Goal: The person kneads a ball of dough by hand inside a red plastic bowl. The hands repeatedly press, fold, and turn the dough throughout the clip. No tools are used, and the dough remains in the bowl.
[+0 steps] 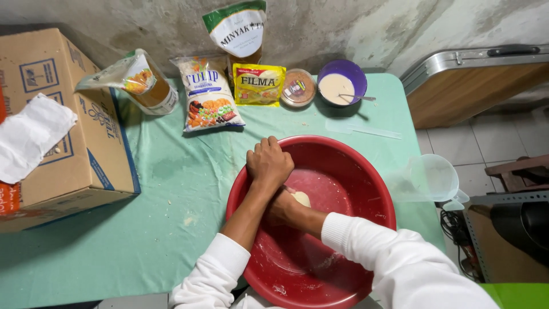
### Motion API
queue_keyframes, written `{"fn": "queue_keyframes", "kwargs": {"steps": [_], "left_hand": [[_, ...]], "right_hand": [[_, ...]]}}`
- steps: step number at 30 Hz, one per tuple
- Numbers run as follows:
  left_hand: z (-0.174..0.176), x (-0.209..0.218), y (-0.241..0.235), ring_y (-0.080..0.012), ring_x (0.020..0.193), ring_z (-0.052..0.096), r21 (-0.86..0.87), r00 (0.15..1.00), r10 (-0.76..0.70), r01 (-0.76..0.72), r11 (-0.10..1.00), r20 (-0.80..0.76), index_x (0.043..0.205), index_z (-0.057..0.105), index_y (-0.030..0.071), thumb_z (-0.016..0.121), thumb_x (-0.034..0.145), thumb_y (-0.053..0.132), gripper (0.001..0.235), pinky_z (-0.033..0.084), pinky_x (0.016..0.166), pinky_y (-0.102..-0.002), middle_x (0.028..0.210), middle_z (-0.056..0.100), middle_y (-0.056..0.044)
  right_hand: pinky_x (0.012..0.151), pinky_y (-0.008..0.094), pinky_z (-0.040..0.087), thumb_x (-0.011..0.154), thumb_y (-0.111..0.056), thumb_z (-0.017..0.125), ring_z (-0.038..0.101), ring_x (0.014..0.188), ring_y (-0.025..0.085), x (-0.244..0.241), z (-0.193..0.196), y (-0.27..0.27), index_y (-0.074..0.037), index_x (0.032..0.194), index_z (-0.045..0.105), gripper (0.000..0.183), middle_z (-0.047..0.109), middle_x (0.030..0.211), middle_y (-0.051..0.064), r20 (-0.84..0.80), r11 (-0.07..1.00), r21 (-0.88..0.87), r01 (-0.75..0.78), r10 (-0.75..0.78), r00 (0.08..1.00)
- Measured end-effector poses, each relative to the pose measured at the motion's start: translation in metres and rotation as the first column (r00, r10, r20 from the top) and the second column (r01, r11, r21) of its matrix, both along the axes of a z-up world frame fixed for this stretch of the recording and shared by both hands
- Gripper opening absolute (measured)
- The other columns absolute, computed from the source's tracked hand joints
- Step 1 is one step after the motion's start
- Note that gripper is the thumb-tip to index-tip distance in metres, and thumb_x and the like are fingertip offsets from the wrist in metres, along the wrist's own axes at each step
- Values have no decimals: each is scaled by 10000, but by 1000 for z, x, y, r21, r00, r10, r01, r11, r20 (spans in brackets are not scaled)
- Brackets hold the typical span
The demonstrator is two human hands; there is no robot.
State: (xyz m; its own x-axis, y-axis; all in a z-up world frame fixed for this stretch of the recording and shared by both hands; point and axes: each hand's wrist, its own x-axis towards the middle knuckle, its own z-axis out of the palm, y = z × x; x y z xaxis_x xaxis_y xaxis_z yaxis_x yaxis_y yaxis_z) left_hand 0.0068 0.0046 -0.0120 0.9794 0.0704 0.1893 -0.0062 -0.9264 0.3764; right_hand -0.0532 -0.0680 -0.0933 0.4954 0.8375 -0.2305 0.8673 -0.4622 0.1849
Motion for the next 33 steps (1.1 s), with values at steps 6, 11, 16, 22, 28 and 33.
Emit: {"fn": "queue_keyframes", "kwargs": {"steps": [6,11,16,22,28,33], "left_hand": [[-5,3,1,-377,862,698,36,1000,-13,13,999,12,1052,625,47,523,773,292,385,510,720,-520,897,638,-132],[-4,1,4,-388,883,697,54,999,-27,25,998,20,1066,613,50,511,786,294,385,514,738,-530,915,637,-137],[0,-4,8,-398,883,699,50,998,-66,64,997,23,1074,604,45,515,791,280,379,520,738,-539,917,640,-150],[-23,4,0,-342,792,666,151,991,-9,-12,988,135,988,619,83,569,783,278,287,491,636,-506,928,675,-100],[-23,0,2,-335,686,630,172,959,-9,-41,984,284,917,607,79,598,734,256,255,464,561,-483,834,641,-92],[-14,-3,1,-346,714,640,139,971,-2,-32,990,240,935,608,82,616,746,237,244,469,588,-488,849,648,-96]], "right_hand": [[710,452,583,926,-455,527,739,816,319,24,-27,-2,-154,752,801,443,762,747,59,13,991,129,-25,24,1000],[703,463,514,805,-664,598,650,884,327,2,50,-75,-145,876,648,526,586,845,105,-195,912,119,393,-366,910],[1047,563,458,748,-478,799,480,1309,448,-42,149,-122,-141,1313,417,761,406,1326,194,-627,818,-9,575,-452,634],[864,514,501,706,7,808,527,1080,411,-79,137,-137,12,1429,420,821,450,1262,242,-634,967,29,252,-177,753],[799,471,421,823,-342,762,557,896,333,-70,97,-95,-52,1053,626,395,608,1043,157,-306,978,207,-26,90,948],[566,424,445,754,-261,656,591,663,306,-61,82,-42,-81,843,626,203,655,773,100,-80,947,297,-127,157,984]]}}
